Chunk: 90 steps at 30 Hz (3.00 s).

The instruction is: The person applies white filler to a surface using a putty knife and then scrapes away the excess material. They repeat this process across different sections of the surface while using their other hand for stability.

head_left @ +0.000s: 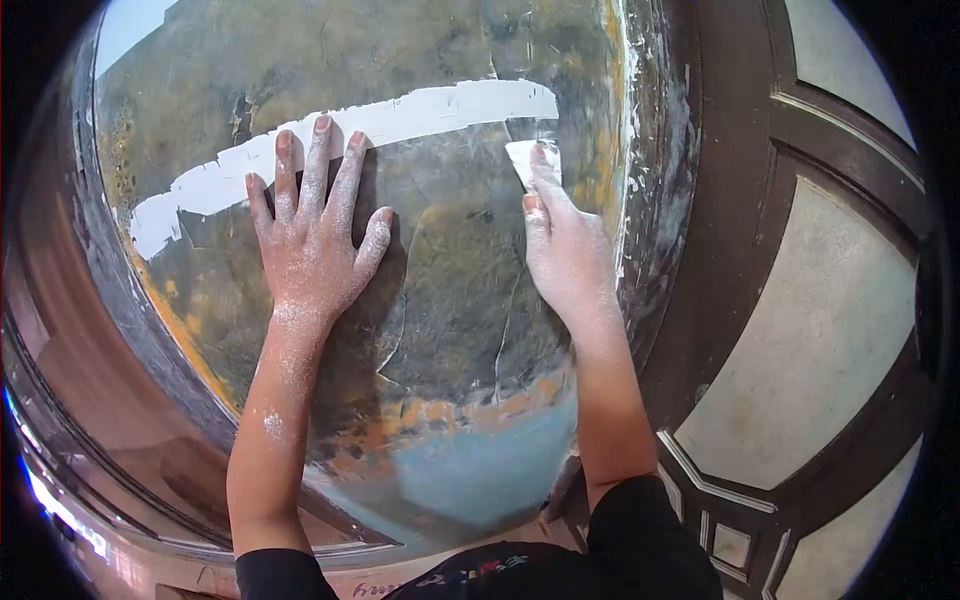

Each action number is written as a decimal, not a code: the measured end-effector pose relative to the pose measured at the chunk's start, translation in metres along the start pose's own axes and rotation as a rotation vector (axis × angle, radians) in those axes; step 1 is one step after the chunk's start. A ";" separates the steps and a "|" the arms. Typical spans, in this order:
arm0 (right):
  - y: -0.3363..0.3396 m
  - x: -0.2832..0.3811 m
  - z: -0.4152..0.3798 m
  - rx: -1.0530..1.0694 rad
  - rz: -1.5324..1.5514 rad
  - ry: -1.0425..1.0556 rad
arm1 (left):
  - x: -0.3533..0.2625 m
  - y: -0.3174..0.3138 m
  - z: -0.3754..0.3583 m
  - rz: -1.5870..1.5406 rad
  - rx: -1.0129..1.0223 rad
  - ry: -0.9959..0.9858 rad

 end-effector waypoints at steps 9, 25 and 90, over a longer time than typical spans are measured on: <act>0.008 -0.011 0.010 -0.049 -0.017 -0.039 | 0.000 -0.003 0.000 -0.025 -0.031 0.004; 0.076 -0.045 0.030 0.179 0.108 0.026 | -0.002 0.001 0.000 0.024 0.011 0.003; 0.116 0.002 0.158 0.306 -0.818 0.619 | -0.002 -0.002 -0.003 0.004 -0.024 -0.008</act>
Point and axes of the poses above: each hand's wrist, its own z-axis towards the middle knuckle, its own y-axis out of the back of the hand, x = y × z, the point moved 5 cm from there along z, towards the middle knuckle, and after that the axes turned 8 degrees about y, right-handed, at the moved point
